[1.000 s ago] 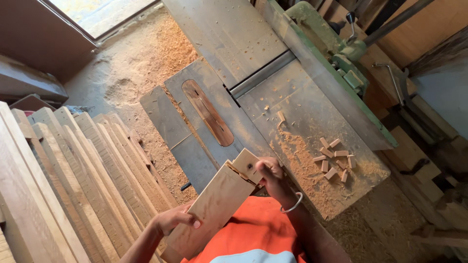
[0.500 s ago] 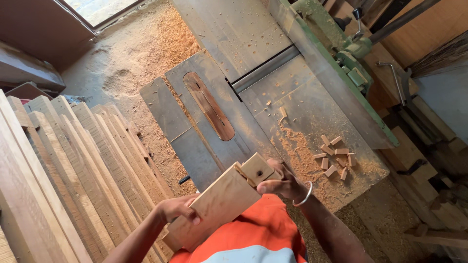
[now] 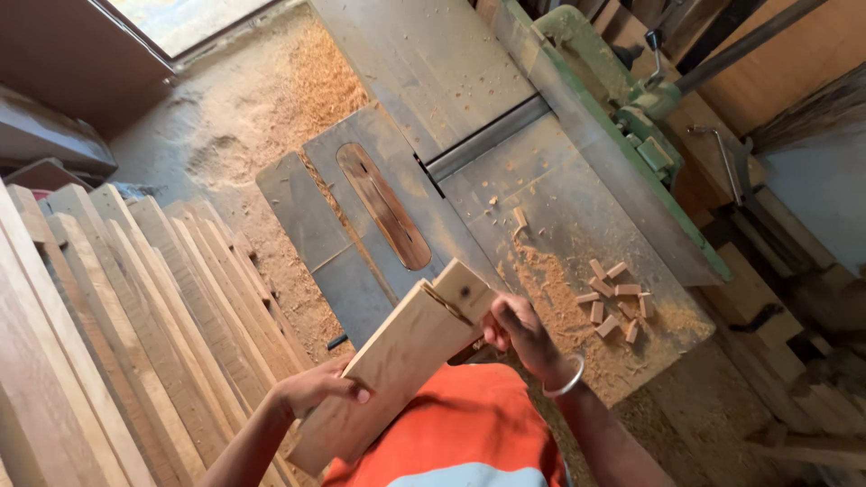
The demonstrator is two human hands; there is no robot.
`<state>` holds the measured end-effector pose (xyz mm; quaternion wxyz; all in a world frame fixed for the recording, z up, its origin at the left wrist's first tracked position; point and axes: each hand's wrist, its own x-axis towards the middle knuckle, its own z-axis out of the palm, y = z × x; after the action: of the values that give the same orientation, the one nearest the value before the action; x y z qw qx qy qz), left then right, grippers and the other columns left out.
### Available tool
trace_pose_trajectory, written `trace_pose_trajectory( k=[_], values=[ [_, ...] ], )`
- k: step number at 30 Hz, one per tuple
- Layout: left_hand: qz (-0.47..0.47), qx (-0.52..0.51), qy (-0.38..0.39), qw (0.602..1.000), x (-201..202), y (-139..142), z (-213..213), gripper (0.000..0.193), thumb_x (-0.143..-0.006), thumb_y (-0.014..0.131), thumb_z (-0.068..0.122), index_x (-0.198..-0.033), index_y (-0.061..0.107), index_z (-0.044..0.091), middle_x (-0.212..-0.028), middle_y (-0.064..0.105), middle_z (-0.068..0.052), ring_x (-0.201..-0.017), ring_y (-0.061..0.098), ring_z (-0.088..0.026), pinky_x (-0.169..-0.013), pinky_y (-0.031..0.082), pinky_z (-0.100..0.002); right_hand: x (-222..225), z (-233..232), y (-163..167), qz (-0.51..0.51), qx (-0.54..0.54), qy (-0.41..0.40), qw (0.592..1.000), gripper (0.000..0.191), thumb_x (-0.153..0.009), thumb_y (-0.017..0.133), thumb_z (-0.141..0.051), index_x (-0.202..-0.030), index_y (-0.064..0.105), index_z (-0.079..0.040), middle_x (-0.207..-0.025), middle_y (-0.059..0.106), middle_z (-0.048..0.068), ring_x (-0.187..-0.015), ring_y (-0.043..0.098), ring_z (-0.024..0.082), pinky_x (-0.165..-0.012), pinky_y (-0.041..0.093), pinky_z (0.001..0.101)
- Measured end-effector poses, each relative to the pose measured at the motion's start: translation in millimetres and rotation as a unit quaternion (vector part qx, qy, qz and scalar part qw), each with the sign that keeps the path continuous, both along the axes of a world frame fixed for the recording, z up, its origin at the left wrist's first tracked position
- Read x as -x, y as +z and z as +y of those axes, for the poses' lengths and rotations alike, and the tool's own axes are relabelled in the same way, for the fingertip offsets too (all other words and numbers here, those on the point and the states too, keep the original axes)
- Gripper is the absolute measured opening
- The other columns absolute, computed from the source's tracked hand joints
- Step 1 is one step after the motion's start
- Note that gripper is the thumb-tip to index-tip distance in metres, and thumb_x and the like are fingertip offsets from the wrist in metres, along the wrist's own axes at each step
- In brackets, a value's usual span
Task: The person uses a table saw to cut small rectangular pieces from a larger wooden plank. They repeatedly feed the plank through the saw, remove the cut pieces, and place them on a nearby workbench.
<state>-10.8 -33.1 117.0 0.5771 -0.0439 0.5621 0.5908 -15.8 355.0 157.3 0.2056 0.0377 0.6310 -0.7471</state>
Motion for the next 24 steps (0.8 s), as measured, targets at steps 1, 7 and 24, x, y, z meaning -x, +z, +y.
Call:
trace_pose_trajectory(
  k=[1, 7, 24],
  values=[
    [-0.014, 0.013, 0.030, 0.999, 0.7, 4.9, 3.9, 0.076, -0.069, 0.081, 0.021, -0.138, 0.055, 0.005, -0.121, 0.069, -0.009, -0.118, 0.060, -0.019, -0.105, 0.043, -0.034, -5.2, -3.5, -4.6, -0.032, -0.013, -0.009, 0.999, 0.070, -0.094, 0.053, -0.070, -0.093, 0.061, -0.001, -0.070, 0.061, 0.003, -0.056, 0.053, 0.008, -0.051, 0.044, 0.0233],
    [0.098, 0.035, 0.090, 0.990, 26.4, 19.1, 100.7, 0.051, -0.082, 0.067, 0.023, -0.124, 0.066, -0.007, -0.104, 0.074, -0.014, -0.094, 0.071, -0.023, -0.082, 0.058, -0.039, -44.7, -39.6, -17.9, -0.066, -0.021, -0.102, 0.992, 0.084, -0.075, 0.065, -0.065, -0.134, 0.048, -0.008, -0.097, 0.068, 0.000, -0.084, 0.069, 0.015, -0.074, 0.061, 0.0326],
    [0.071, 0.032, -0.028, 0.997, -60.2, -56.1, 245.9, 0.068, -0.096, 0.063, 0.051, -0.128, 0.064, -0.009, -0.109, 0.076, -0.018, -0.095, 0.072, -0.021, -0.081, 0.056, -0.032, -121.5, 34.8, -86.5, -0.141, -0.050, -0.364, 0.919, 0.045, -0.082, 0.076, -0.024, -0.110, 0.067, 0.010, -0.094, 0.074, 0.012, -0.081, 0.069, 0.021, -0.071, 0.058, 0.0320]
  ],
)
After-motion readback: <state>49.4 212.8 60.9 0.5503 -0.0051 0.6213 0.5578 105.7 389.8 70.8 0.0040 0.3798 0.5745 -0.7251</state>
